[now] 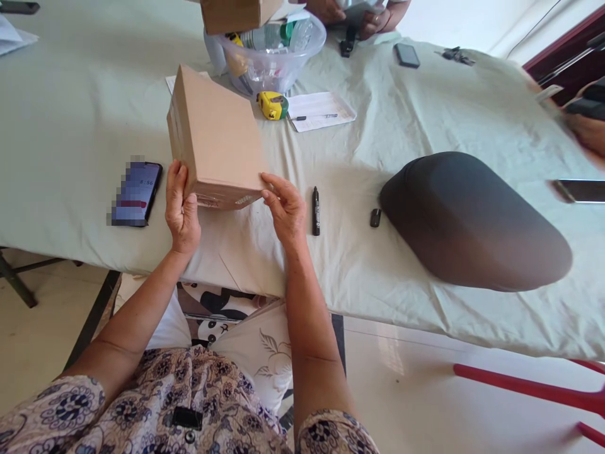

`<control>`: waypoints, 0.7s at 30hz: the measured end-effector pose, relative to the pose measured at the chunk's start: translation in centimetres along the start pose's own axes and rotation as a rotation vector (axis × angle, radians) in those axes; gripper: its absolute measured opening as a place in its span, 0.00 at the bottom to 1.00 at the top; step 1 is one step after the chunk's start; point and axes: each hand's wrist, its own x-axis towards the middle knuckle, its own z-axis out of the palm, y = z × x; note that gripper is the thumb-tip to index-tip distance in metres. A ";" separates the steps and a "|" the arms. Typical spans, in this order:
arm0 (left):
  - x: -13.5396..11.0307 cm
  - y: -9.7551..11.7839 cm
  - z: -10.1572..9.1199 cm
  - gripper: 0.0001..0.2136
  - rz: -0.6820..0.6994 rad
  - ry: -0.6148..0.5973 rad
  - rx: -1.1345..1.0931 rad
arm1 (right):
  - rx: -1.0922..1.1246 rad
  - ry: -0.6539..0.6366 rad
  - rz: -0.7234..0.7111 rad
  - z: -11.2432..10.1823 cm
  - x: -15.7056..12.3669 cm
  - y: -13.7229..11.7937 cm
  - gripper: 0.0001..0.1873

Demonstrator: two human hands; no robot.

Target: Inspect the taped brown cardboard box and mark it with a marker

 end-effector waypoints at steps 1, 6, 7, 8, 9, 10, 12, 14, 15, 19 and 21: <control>0.0 0.0 -0.1 0.23 -0.012 0.000 0.001 | 0.040 -0.031 0.035 -0.1 0.0 -0.1 0.23; 0.5 0.2 -0.4 0.27 0.026 -0.036 0.003 | 0.130 -0.074 0.133 -0.5 0.0 -0.9 0.23; 0.7 0.4 -0.3 0.28 0.046 -0.048 -0.011 | 0.127 -0.055 0.132 -0.5 0.0 -1.0 0.24; 0.9 0.6 -0.3 0.28 0.058 -0.058 -0.026 | 0.116 -0.033 0.128 -0.5 0.1 -1.0 0.25; 1.1 0.9 -0.1 0.28 0.060 -0.064 -0.036 | 0.101 -0.014 0.122 -0.4 0.1 -1.0 0.27; 1.4 1.2 0.0 0.27 0.049 -0.064 -0.042 | 0.089 -0.004 0.119 -0.3 0.1 -0.8 0.29; 1.9 2.0 0.4 0.24 0.009 -0.047 -0.031 | 0.089 -0.013 0.129 -0.1 0.2 -0.4 0.33; 2.4 2.7 0.7 0.21 -0.018 -0.033 0.003 | 0.095 -0.039 0.141 0.0 0.3 0.1 0.40; 2.6 3.1 0.9 0.21 -0.030 -0.037 0.020 | 0.084 -0.045 0.141 0.1 0.3 0.3 0.44; 2.8 4.2 1.1 0.26 -0.158 -0.109 0.051 | -0.031 -0.040 0.129 0.3 0.1 0.9 0.53; 2.9 4.5 1.1 0.29 -0.200 -0.143 0.061 | -0.084 -0.050 0.133 0.5 -0.1 1.1 0.57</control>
